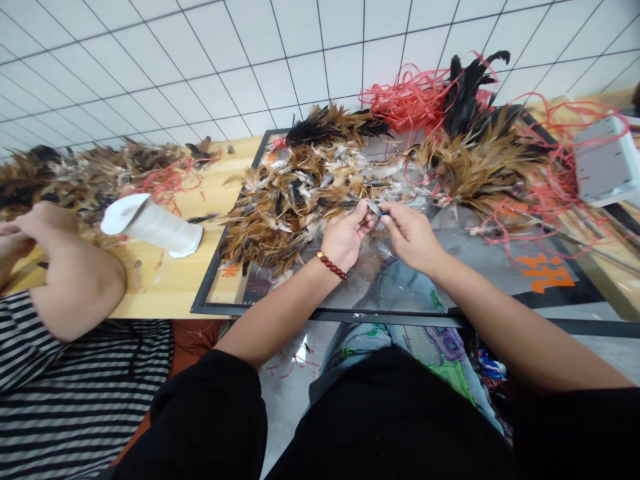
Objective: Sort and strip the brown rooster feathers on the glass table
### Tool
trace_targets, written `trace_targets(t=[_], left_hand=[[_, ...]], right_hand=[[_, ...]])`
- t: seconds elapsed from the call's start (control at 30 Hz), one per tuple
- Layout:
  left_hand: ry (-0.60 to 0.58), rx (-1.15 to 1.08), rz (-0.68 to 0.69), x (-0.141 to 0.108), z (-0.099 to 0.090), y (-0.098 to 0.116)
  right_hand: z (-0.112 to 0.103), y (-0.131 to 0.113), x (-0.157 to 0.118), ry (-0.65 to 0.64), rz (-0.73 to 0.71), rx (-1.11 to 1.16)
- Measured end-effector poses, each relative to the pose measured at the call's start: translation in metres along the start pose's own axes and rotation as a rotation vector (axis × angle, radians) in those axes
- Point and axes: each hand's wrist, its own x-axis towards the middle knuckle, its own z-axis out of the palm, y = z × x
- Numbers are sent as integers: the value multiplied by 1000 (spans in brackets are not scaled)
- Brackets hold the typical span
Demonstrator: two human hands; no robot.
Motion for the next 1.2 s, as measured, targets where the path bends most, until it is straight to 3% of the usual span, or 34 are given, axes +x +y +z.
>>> trace_targets(t=[0.17, 0.3, 0.43, 0.5, 0.57, 0.63, 0.7, 0.83, 0.97, 1.07, 1.2], left_hand=[[-12, 0, 4, 1, 0, 2], [14, -17, -6, 4, -3, 4], [34, -14, -6, 6, -5, 5], [26, -2, 24, 7, -5, 6], [16, 10, 61, 7, -5, 7], [16, 18, 79, 8, -4, 9], [28, 22, 88, 9, -5, 10], [42, 25, 134, 13, -7, 12], [24, 52, 163, 13, -7, 12], [-19, 88, 127, 10, -7, 11], [-59, 152, 70, 8, -6, 8]], right_hand=[[-6, 0, 4, 60, 46, -41], [-30, 25, -1, 160, 137, -317], [-57, 52, -18, -13, 296, -698], [-66, 54, -24, -80, 357, -842], [-70, 46, -25, -49, 360, -924], [-70, 33, -20, 35, 273, -898], [-65, 20, -10, 37, 137, -770], [-49, 12, 14, -264, -67, -570], [-38, 20, 27, -470, -140, -608], [-32, 24, 23, -415, -138, -628], [-29, 25, 13, -189, -60, -442]])
